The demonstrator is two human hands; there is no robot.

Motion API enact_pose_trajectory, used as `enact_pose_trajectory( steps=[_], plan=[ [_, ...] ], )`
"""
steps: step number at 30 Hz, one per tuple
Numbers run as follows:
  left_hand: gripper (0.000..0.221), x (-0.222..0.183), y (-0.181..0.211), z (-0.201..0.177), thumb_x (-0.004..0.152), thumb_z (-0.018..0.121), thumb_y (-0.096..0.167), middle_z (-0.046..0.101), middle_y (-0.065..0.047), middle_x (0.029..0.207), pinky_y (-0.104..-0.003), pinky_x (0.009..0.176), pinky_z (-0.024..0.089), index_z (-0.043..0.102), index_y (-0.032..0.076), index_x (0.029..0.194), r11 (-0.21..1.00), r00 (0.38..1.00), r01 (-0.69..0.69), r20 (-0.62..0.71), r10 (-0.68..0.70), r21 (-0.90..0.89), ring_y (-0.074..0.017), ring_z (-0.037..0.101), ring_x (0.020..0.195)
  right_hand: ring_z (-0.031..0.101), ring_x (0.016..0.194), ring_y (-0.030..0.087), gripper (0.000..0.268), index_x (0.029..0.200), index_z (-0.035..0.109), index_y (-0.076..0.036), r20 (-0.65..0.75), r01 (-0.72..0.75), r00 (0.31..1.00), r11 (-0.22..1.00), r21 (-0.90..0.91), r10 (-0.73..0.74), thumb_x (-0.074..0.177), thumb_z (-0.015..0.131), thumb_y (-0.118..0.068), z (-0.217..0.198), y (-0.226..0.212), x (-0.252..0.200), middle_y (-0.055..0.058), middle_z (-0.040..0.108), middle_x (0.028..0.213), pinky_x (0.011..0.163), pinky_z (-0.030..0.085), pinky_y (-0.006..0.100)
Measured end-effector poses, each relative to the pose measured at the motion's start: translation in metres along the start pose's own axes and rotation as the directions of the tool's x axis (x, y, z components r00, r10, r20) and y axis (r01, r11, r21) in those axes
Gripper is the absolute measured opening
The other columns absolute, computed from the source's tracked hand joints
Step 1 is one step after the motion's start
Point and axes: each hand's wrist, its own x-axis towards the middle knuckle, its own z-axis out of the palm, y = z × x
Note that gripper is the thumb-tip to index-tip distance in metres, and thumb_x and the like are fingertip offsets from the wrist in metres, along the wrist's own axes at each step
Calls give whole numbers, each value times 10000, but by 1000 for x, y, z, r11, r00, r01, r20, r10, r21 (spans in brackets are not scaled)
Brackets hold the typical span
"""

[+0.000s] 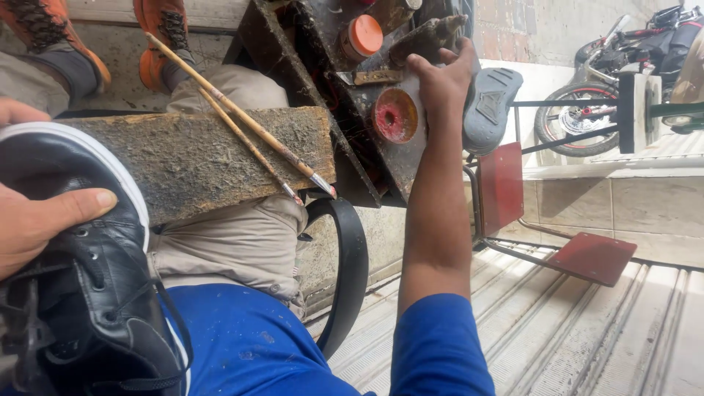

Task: Applying adhesive or dye to the seams of a black sneaker using a wooden applicator at a shoe repair bench.

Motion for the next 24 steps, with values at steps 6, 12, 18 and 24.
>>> enact_pose_trajectory(
  steps=[6, 12, 18, 24],
  plan=[
    [729, 8, 82, -23, 620, 814, 348, 705, -59, 1175, -449, 863, 471, 556, 283, 1299, 904, 943, 305, 37, -331, 299, -327, 668, 1040, 773, 792, 75, 650, 1125, 676, -151, -189, 204, 966, 968, 145, -175, 537, 938, -237, 57, 39, 83, -3, 814, 956, 671, 684, 238],
    [733, 11, 90, -27, 685, 822, 257, 666, -78, 1206, -470, 817, 550, 460, 263, 1322, 911, 914, 321, 167, -369, 259, -300, 644, 1044, 685, 567, 290, 596, 984, 505, 7, -370, 570, 821, 661, 488, -435, 539, 804, 268, 33, -14, 27, 219, 697, 819, 363, 614, 408],
    [720, 17, 85, -19, 697, 800, 286, 677, -106, 1160, -475, 795, 528, 489, 296, 1347, 882, 891, 346, 183, -416, 320, -336, 630, 1041, 598, 1008, 429, 347, 1216, 562, 92, 69, 950, 276, 283, 131, -959, 902, 709, 107, 1, -110, -146, 259, 596, 1110, 954, 489, 510],
    [684, 18, 61, -5, 681, 786, 227, 700, -107, 1106, -473, 777, 522, 494, 227, 1300, 924, 947, 173, 200, -251, 342, -338, 651, 980, 687, 1165, 295, 510, 1196, 625, -52, 276, 945, 279, 315, 94, -920, 736, 843, -14, 48, -93, -223, 159, 719, 1251, 941, 343, 463]
  ],
)
